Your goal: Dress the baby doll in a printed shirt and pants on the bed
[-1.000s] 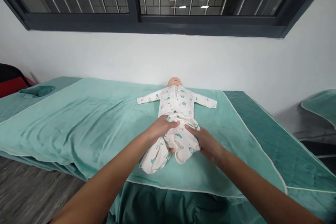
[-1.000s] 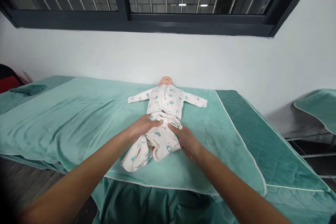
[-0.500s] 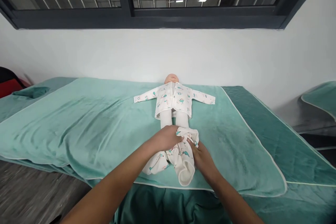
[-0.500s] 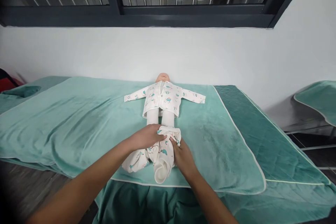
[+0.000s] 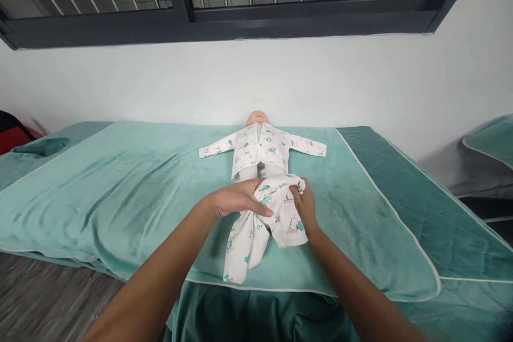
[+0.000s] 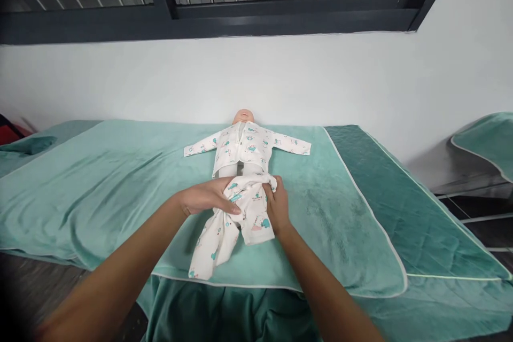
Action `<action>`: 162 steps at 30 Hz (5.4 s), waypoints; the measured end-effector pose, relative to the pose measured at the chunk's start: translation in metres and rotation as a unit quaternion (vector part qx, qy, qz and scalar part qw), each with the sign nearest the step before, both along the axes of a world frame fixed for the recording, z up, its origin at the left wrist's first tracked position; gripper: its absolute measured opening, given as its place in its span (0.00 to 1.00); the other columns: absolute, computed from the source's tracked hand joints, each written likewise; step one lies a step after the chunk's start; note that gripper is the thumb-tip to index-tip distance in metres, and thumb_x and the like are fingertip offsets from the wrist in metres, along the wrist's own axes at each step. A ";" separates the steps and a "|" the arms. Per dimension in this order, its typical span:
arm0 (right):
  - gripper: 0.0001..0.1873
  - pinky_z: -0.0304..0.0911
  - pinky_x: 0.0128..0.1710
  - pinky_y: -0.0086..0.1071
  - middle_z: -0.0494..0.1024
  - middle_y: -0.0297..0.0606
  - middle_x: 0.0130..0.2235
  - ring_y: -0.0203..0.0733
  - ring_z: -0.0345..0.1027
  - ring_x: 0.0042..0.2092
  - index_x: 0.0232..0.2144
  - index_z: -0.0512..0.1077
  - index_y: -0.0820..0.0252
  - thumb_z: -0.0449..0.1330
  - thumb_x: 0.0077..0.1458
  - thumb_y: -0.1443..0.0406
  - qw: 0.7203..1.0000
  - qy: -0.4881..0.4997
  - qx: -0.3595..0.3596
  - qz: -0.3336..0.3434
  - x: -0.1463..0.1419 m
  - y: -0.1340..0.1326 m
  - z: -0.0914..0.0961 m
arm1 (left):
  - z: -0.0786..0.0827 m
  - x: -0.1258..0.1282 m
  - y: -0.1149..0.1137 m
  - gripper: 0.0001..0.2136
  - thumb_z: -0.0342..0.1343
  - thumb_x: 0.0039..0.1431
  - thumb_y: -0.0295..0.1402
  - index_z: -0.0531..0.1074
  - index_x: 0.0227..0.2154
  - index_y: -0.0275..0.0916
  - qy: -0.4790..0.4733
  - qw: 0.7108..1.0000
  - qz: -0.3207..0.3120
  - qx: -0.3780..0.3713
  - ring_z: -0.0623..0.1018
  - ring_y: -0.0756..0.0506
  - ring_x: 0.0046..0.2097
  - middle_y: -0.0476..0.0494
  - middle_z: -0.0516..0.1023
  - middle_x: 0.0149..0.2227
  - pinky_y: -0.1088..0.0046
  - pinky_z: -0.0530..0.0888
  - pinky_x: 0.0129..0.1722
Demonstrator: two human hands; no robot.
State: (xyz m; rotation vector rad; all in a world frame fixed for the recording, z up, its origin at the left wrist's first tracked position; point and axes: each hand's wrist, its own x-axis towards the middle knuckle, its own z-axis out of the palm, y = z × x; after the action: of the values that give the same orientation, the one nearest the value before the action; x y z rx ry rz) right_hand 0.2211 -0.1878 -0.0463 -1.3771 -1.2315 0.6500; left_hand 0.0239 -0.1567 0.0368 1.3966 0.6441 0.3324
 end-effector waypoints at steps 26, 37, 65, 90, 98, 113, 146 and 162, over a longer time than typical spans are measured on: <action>0.12 0.60 0.40 0.36 0.76 0.36 0.37 0.44 0.67 0.39 0.36 0.74 0.55 0.65 0.51 0.56 0.922 -0.184 -0.016 0.340 0.008 0.062 0.075 | -0.036 0.001 0.030 0.14 0.68 0.48 0.35 0.75 0.37 0.38 -0.147 0.940 0.309 0.002 0.74 0.48 0.37 0.49 0.75 0.35 0.73 0.69 0.38; 0.11 0.53 0.26 0.27 0.66 0.25 0.24 0.31 0.58 0.25 0.25 0.66 0.58 0.66 0.45 0.63 0.909 0.122 -0.098 0.386 -0.007 0.101 0.062 | -0.037 -0.007 0.029 0.13 0.68 0.50 0.38 0.71 0.33 0.37 -0.039 0.960 0.271 0.059 0.69 0.51 0.33 0.51 0.70 0.31 0.76 0.64 0.31; 0.19 0.67 0.42 0.34 0.79 0.34 0.39 0.41 0.72 0.42 0.41 0.75 0.58 0.71 0.45 0.60 0.825 0.110 -0.155 0.533 -0.014 0.083 0.060 | -0.031 0.003 0.036 0.10 0.67 0.45 0.30 0.74 0.32 0.37 -0.189 0.887 0.420 -0.035 0.71 0.53 0.23 0.53 0.74 0.24 0.79 0.69 0.24; 0.19 0.70 0.44 0.39 0.81 0.40 0.40 0.45 0.76 0.42 0.45 0.76 0.59 0.67 0.53 0.56 0.846 0.282 -0.170 0.419 -0.026 0.083 0.048 | -0.041 -0.015 0.015 0.19 0.70 0.47 0.42 0.79 0.39 0.34 -0.112 0.939 0.310 -0.096 0.80 0.44 0.29 0.40 0.82 0.33 0.72 0.74 0.28; 0.14 0.66 0.46 0.39 0.79 0.37 0.43 0.46 0.72 0.46 0.42 0.75 0.56 0.63 0.57 0.56 0.883 0.005 -0.127 0.452 -0.027 0.075 0.061 | -0.048 -0.015 -0.001 0.13 0.68 0.50 0.40 0.78 0.34 0.35 -0.190 0.872 0.441 -0.096 0.76 0.48 0.25 0.46 0.78 0.25 0.75 0.72 0.25; 0.08 0.49 0.28 0.31 0.76 0.32 0.27 0.37 0.64 0.30 0.22 0.72 0.56 0.65 0.46 0.60 0.810 -0.369 -0.104 0.443 -0.036 0.068 0.063 | -0.041 0.011 -0.107 0.26 0.71 0.44 0.43 0.79 0.46 0.36 -0.114 0.776 0.569 -0.247 0.83 0.34 0.39 0.37 0.84 0.34 0.62 0.78 0.37; 0.06 0.55 0.32 0.33 0.78 0.34 0.31 0.41 0.68 0.33 0.28 0.72 0.57 0.57 0.55 0.62 0.835 -0.310 -0.125 0.438 -0.032 0.071 0.060 | -0.092 -0.033 -0.003 0.14 0.55 0.59 0.40 0.62 0.23 0.40 0.093 0.832 0.508 0.204 0.62 0.50 0.27 0.55 0.63 0.22 0.75 0.60 0.27; 0.06 0.54 0.25 0.30 0.69 0.27 0.23 0.34 0.61 0.24 0.25 0.64 0.56 0.55 0.54 0.64 0.917 -0.207 -0.164 0.301 -0.042 0.070 0.055 | -0.093 -0.027 0.055 0.21 0.51 0.62 0.49 0.62 0.21 0.39 0.040 0.785 0.524 0.327 0.61 0.51 0.26 0.53 0.62 0.20 0.74 0.60 0.27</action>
State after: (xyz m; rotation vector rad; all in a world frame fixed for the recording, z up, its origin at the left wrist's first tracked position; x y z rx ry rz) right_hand 0.1796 -0.1180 0.0083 -1.4517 -1.9978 1.0617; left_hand -0.0027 -0.1019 -0.0563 1.5671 1.4533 1.5105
